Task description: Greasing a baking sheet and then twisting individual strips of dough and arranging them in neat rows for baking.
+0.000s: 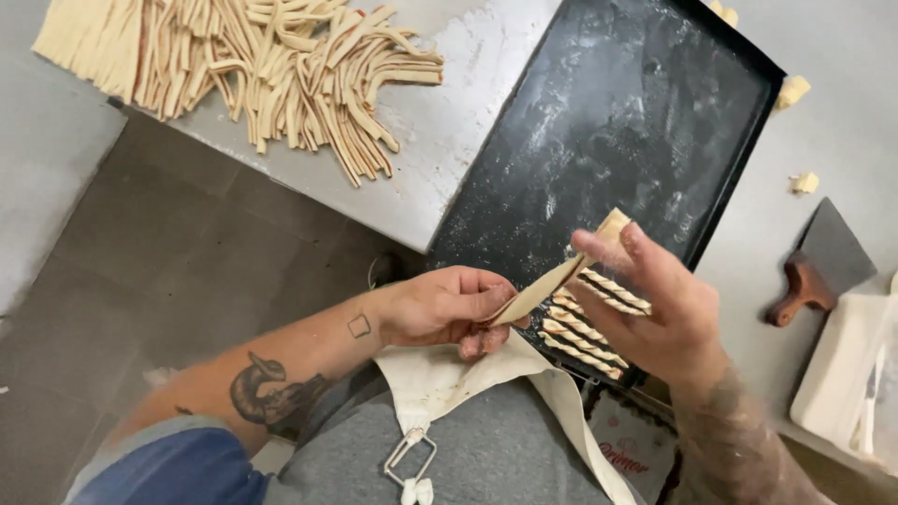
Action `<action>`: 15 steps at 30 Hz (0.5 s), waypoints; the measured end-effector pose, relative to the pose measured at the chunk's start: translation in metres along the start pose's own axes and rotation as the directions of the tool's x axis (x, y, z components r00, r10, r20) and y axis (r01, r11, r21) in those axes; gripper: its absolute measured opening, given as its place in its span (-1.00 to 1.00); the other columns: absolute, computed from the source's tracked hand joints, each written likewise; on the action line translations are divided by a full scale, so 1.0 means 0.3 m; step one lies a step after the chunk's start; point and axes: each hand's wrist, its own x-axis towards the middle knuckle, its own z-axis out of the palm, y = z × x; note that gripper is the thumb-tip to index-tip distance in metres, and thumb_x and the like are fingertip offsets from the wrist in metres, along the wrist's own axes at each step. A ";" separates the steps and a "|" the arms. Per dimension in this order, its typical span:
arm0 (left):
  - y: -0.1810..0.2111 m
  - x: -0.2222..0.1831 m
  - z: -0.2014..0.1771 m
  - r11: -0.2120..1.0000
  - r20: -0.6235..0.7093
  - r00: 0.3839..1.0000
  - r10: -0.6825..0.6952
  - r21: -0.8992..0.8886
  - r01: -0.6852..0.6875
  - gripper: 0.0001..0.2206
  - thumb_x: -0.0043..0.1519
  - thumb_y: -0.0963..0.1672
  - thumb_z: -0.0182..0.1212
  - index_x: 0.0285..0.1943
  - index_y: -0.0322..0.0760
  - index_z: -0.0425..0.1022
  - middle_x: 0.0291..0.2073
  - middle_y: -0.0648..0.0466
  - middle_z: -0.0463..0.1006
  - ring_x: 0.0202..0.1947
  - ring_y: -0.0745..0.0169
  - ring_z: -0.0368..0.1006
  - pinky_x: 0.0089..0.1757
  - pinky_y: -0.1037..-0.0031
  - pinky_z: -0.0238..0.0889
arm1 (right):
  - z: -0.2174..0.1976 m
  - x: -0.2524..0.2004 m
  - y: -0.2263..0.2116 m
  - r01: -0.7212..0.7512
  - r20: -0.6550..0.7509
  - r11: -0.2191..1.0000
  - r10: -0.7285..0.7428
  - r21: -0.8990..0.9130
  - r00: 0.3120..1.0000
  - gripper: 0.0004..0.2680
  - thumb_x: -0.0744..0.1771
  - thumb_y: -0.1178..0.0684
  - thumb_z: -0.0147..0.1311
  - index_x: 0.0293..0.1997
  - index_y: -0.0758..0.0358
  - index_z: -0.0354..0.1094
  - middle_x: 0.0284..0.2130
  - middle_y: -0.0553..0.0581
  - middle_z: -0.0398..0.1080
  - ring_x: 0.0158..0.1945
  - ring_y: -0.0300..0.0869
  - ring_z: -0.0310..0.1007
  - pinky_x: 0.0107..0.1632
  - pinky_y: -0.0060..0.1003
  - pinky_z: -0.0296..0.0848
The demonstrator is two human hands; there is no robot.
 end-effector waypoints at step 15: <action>0.271 -0.028 0.052 0.784 -0.014 0.991 -0.134 0.611 0.115 -0.72 0.63 -0.12 0.08 0.23 -0.46 0.66 -0.25 -0.07 0.75 -0.38 0.31 0.67 -0.23 0.41 0.64 | 0.185 -0.169 0.083 -0.483 0.083 0.871 0.490 -0.090 0.868 -0.47 0.39 0.24 0.29 0.60 0.50 0.22 0.48 0.50 0.42 0.61 0.44 0.31 0.52 0.37 0.38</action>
